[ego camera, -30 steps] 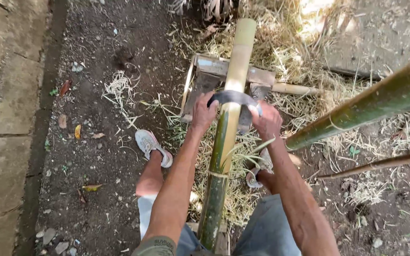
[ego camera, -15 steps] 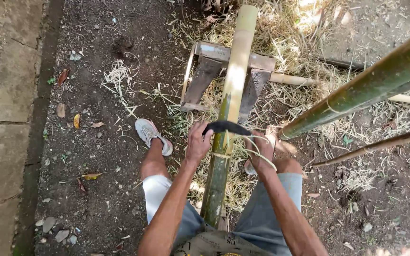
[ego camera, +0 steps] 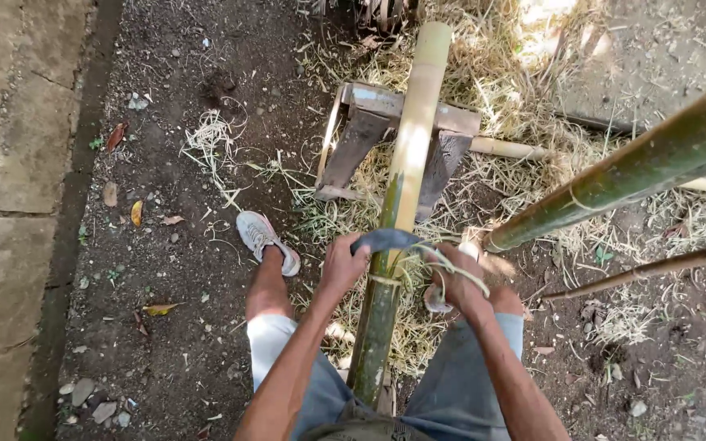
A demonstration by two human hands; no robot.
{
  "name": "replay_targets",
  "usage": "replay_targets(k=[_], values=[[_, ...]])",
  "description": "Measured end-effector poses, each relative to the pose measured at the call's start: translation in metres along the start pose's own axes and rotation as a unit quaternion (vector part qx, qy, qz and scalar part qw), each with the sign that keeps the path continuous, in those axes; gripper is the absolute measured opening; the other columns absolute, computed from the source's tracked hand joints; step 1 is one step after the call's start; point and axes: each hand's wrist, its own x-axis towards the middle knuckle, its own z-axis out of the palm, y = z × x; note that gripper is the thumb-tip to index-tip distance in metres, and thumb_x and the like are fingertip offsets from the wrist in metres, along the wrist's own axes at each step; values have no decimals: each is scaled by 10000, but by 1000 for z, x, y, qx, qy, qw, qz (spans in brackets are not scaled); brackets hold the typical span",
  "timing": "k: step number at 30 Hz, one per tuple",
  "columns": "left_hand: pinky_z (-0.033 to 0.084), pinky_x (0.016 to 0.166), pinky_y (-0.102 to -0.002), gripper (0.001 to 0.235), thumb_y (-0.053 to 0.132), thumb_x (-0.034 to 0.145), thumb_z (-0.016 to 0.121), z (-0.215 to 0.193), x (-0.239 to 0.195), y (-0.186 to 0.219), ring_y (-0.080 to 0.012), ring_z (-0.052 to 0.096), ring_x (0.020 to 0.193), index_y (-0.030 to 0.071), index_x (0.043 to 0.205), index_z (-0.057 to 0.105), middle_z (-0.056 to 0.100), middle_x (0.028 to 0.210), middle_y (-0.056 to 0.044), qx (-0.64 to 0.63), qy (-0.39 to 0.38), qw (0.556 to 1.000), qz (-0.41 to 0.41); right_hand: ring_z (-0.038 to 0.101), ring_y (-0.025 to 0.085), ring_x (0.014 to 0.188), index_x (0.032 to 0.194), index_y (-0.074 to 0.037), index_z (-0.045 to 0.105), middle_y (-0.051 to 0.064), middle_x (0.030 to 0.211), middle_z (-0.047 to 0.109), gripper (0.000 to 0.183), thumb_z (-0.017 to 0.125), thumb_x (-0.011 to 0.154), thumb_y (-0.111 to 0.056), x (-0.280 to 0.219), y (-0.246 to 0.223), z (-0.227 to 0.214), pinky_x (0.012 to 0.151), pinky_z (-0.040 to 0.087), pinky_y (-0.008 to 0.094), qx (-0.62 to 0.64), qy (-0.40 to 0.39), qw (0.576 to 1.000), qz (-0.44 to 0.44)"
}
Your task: Shaving the outer layer of a bamboo stalk using a curved blade.
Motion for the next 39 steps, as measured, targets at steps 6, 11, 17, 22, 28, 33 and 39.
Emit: replay_targets(k=[6,11,17,22,28,33,39], values=[[526,760,-416,197,112,927,607,16,100,8,-249,601,839,29,1076,706,588,885,-91,-35,52,995,75,615,243,550,900,-68,692,124,663,648,422,586,1029,-456,106,42,7,497,484,409,-84,91,992,-34],[523,787,-426,278,112,917,625,9,157,39,-240,601,872,57,1176,706,566,903,-93,-52,52,995,72,646,284,575,953,-99,731,134,703,673,358,612,1002,-433,149,23,-14,537,517,423,-122,150,980,-35],[540,906,-463,368,143,905,680,21,197,28,-270,638,970,63,1265,680,631,999,-126,-41,93,988,119,693,345,703,1031,-79,747,182,860,726,371,676,945,-433,165,17,-13,639,557,440,-123,270,949,-106],[423,1045,-583,403,149,916,724,41,194,-5,-356,571,1127,47,1303,673,667,1143,-149,-5,134,974,182,681,297,693,992,-87,725,144,837,705,312,657,980,-392,155,41,10,609,551,405,-158,284,940,-106],[464,1010,-487,278,135,938,651,21,113,14,-268,573,1042,96,1208,704,631,1014,-91,-17,96,990,103,584,217,581,1001,-74,679,79,747,637,267,652,1014,-339,94,30,21,477,491,340,-107,221,967,-64],[490,942,-428,230,136,987,603,21,36,-15,-223,556,986,76,1194,682,610,1011,-93,-36,81,991,104,598,232,604,1009,-61,680,89,750,647,232,695,976,-290,19,18,36,549,483,380,-74,238,962,-111],[418,964,-477,236,178,981,609,29,-61,-62,-260,548,921,77,1174,699,631,932,-87,-1,96,991,95,684,307,768,1139,-33,659,163,911,687,262,662,966,-229,-70,23,63,674,576,407,-34,235,958,-160]])
